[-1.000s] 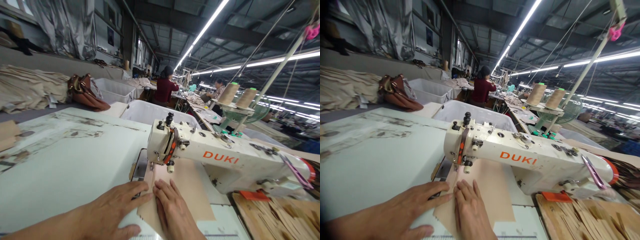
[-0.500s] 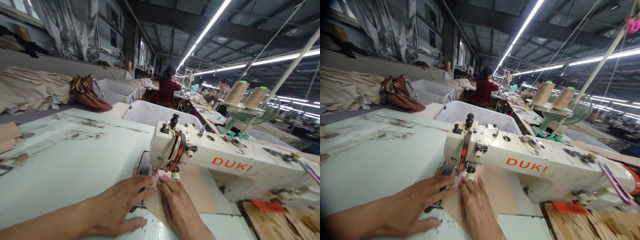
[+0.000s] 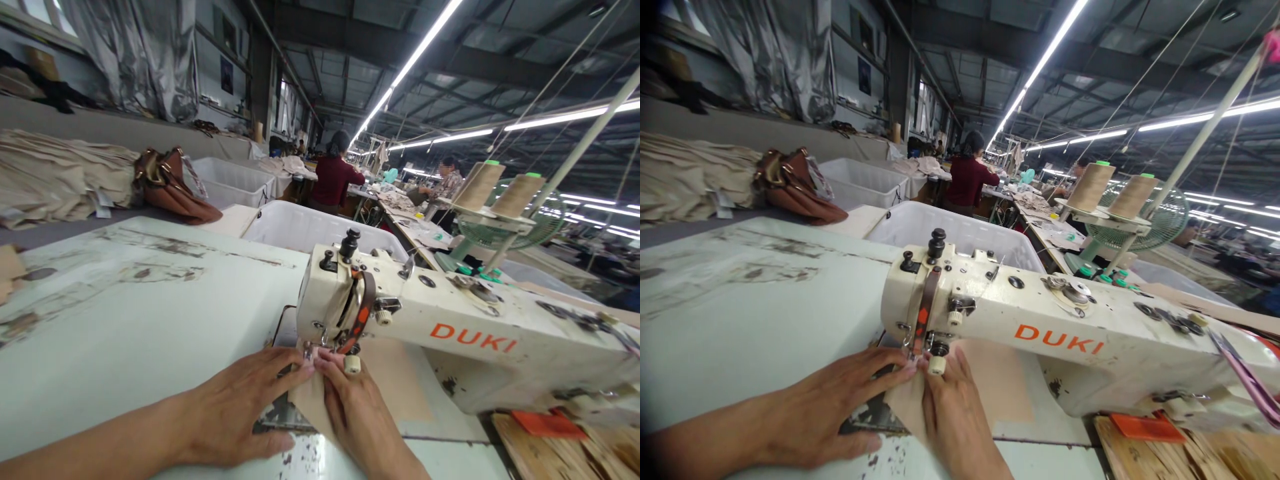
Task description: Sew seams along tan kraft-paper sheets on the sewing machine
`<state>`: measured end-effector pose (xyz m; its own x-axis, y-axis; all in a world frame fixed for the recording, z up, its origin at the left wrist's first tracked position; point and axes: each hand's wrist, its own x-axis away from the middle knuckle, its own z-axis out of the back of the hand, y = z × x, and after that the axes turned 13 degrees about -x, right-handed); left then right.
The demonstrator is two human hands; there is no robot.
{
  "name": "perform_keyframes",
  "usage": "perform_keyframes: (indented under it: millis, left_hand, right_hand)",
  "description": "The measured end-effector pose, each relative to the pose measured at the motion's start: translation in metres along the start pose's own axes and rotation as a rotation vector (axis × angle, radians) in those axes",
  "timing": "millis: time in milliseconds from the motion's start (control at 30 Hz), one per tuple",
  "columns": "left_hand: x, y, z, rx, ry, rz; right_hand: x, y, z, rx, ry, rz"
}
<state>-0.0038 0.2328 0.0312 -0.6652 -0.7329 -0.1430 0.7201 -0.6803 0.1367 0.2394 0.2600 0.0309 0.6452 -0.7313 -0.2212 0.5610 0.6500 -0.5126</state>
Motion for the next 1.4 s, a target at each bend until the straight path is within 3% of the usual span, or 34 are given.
perform_keyframes:
  millis: [133, 300, 600, 933, 1167, 1400]
  left_hand:
    - [-0.003, 0.001, 0.0, 0.042, 0.008, 0.013]
    - [-0.007, 0.002, -0.004, 0.041, 0.078, 0.017]
    - [-0.011, 0.006, -0.004, 0.016, 0.051, 0.071]
    - [-0.013, 0.005, -0.009, -0.035, 0.074, 0.053]
    - [-0.015, 0.005, -0.008, -0.088, 0.116, 0.008]
    - [-0.013, 0.007, -0.008, -0.146, 0.086, 0.005]
  right_hand:
    - [0.0, 0.0, 0.001, -0.101, 0.107, -0.018]
    - [0.001, 0.0, -0.001, -0.087, 0.142, -0.025]
    - [0.0, 0.003, -0.004, -0.085, 0.157, 0.012]
    - [-0.003, 0.013, -0.013, 0.023, 0.165, 0.022]
    - [-0.003, 0.012, -0.016, 0.128, 0.128, -0.048]
    - [-0.004, 0.011, -0.014, 0.14, 0.112, -0.041]
